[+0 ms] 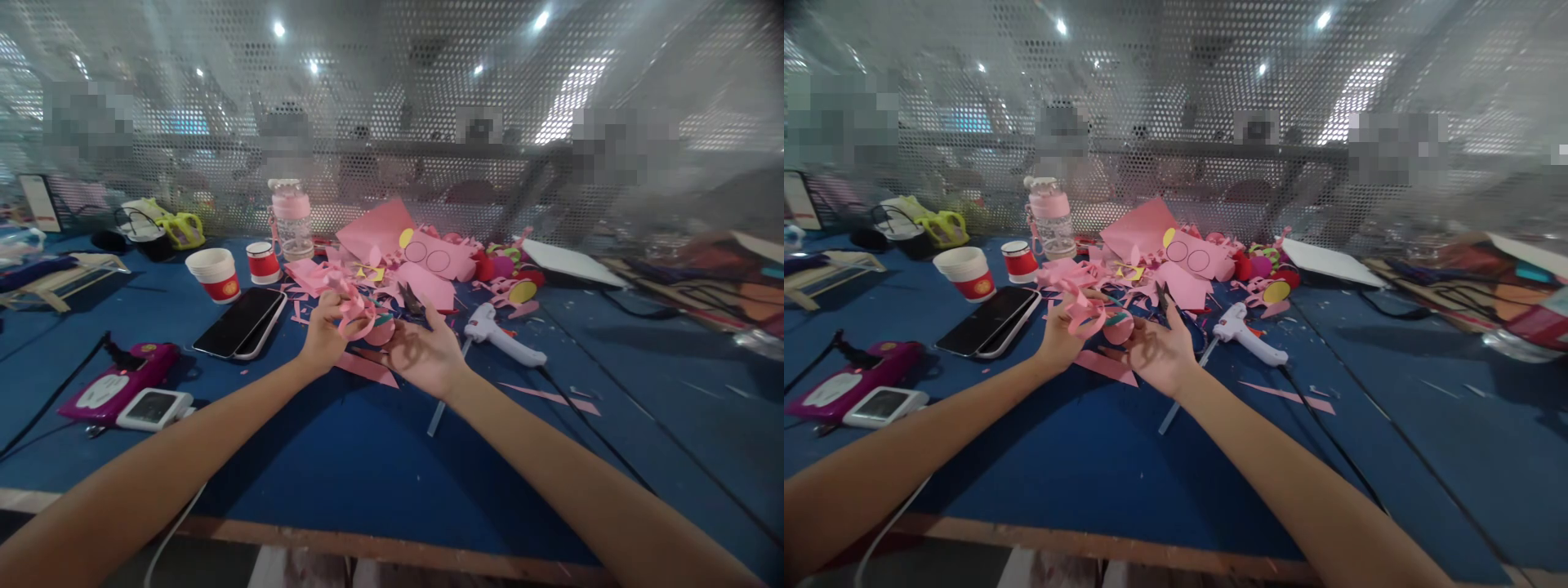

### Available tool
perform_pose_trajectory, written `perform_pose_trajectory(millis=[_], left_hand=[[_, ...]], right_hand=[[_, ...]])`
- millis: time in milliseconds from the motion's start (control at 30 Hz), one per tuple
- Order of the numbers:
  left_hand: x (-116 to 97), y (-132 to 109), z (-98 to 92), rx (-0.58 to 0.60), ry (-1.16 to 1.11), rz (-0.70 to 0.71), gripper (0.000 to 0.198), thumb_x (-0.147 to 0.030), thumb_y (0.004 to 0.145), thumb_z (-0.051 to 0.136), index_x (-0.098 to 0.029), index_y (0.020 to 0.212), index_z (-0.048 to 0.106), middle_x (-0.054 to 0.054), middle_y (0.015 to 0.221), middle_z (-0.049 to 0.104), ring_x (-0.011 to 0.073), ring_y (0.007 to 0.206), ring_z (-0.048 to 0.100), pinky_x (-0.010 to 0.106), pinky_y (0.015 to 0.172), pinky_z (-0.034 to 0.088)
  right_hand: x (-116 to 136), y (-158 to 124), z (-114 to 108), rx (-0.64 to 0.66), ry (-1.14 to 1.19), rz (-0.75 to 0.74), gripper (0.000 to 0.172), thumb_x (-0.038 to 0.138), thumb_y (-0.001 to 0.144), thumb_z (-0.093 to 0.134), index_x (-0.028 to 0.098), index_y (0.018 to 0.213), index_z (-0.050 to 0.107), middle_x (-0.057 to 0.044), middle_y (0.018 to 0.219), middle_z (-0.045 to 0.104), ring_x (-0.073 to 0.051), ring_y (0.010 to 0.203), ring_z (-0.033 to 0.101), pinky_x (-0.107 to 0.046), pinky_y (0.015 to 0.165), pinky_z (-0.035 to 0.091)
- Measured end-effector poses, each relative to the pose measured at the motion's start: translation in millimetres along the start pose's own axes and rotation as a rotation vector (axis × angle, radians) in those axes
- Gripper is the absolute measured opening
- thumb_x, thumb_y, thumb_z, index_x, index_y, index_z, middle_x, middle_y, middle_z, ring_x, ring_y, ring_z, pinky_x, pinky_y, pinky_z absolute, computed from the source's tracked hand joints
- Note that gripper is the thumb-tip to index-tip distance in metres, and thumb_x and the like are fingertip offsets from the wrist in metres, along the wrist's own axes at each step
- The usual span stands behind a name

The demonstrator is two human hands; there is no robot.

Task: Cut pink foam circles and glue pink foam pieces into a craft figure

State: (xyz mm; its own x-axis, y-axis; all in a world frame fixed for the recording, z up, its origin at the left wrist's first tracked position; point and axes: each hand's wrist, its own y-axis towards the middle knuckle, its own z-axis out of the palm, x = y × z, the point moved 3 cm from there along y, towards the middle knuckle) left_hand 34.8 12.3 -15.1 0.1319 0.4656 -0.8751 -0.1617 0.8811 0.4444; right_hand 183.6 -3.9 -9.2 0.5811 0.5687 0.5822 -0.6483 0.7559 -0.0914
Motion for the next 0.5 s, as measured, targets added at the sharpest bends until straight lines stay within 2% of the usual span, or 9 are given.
perform_pose_trajectory(millis=[133, 300, 500], left_hand=[[-2.5, 0.0, 0.1, 0.055, 0.136, 0.187, 0.005, -0.021, 0.059, 0.075, -0.023, 0.061, 0.071, 0.005, 0.085, 0.063, 0.022, 0.093, 0.053, 0.042, 0.094, 0.036], [-1.9, -1.2, 0.9, 0.074, 0.166, 0.131, 0.004, -0.022, 0.061, 0.074, -0.023, 0.065, 0.072, 0.005, 0.093, 0.062, 0.0227, 0.097, 0.051, 0.04, 0.092, 0.038], [-1.6, -1.7, -0.1, 0.083, 0.15, 0.174, 0.007, -0.019, 0.059, 0.075, -0.024, 0.064, 0.071, 0.005, 0.089, 0.062, 0.0228, 0.095, 0.052, 0.044, 0.092, 0.038]], right_hand=[[1.0, -0.7, 1.4, -0.005, -0.018, 0.002, 0.07, 0.061, 0.086, 0.012, 0.013, 0.083, 0.063, -0.01, 0.072, 0.069, -0.023, 0.083, 0.064, -0.047, 0.09, 0.043], [0.9, -5.0, 10.5, 0.029, -0.03, -0.001, 0.072, 0.064, 0.085, 0.012, 0.013, 0.091, 0.062, -0.009, 0.076, 0.07, -0.023, 0.095, 0.061, -0.048, 0.096, 0.038], [1.9, -3.8, 9.5, 0.037, -0.053, 0.003, 0.075, 0.064, 0.085, 0.008, 0.013, 0.088, 0.063, -0.01, 0.078, 0.07, -0.023, 0.094, 0.062, -0.046, 0.096, 0.039]])
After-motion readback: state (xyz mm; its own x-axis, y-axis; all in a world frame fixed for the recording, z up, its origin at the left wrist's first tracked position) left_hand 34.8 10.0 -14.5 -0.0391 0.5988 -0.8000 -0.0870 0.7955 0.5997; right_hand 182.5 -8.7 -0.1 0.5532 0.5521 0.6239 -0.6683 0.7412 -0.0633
